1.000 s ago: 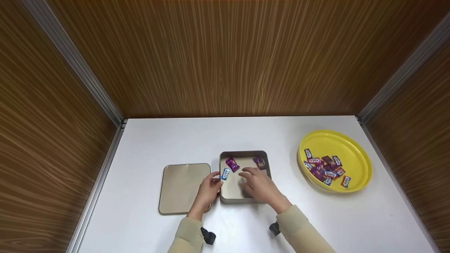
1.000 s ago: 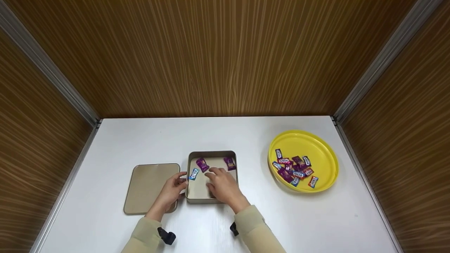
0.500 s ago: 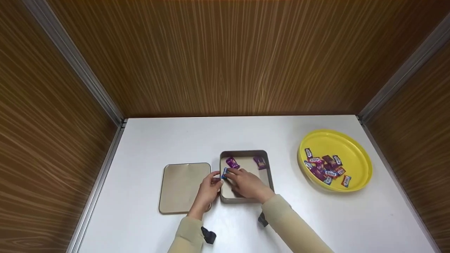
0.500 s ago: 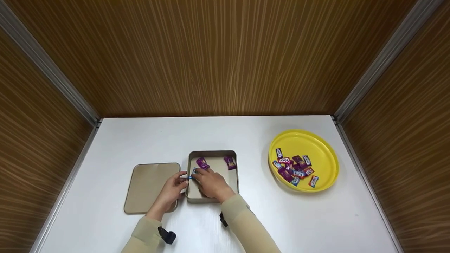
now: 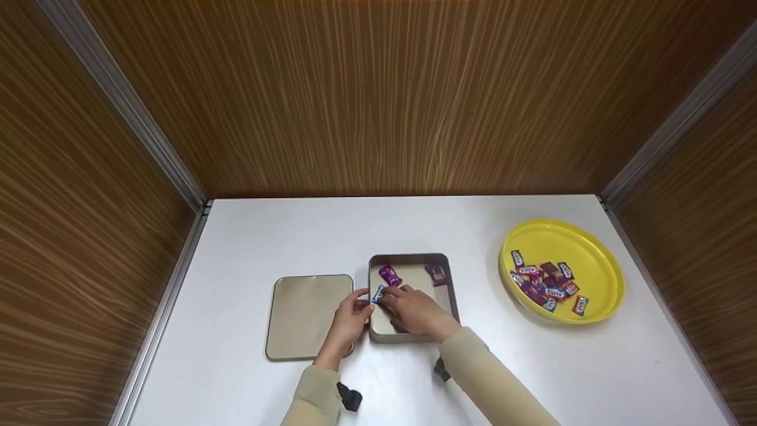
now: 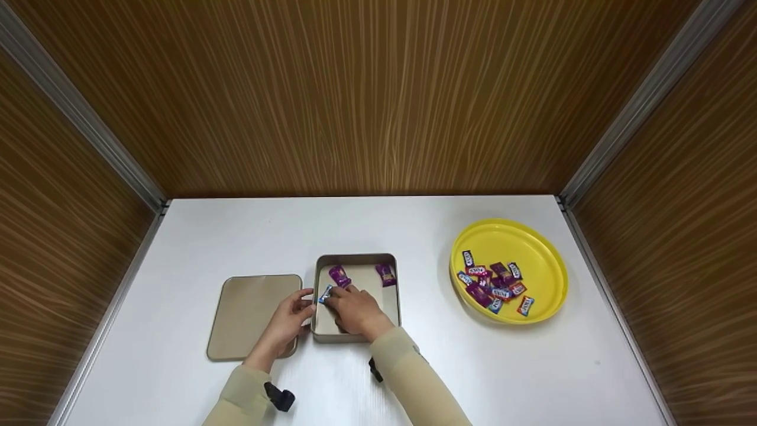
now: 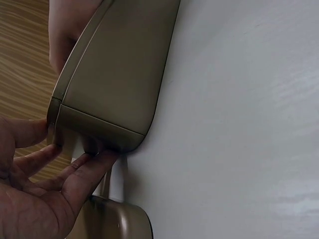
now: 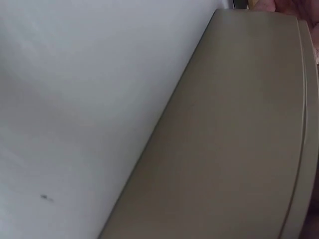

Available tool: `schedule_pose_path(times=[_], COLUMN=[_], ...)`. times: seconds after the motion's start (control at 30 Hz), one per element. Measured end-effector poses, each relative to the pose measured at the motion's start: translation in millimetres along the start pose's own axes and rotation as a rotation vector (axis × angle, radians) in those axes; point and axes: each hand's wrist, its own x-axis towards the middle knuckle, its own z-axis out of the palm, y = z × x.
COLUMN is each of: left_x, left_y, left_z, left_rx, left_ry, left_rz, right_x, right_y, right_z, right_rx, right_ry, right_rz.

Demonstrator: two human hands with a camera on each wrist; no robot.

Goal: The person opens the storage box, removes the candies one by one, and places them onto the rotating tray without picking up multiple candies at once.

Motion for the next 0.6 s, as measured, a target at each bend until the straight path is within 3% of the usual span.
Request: schedule_pose_path(times=[0.3,0.6], left_x=[0.5,0.0], left_y=[-1.3,1.8], left_z=[0.2,1.1], left_rx=[0.067,0.072], left_ry=[0.028,0.035], left_rz=[0.030,-0.003], right_x=[-5.6,-11.3], right_y=[0.2,4.4], right_z=[-2.4,0.4], right_rx=[-0.054,-0.095], right_ry=[0.084,0.166], right_rz=[0.054,0.056])
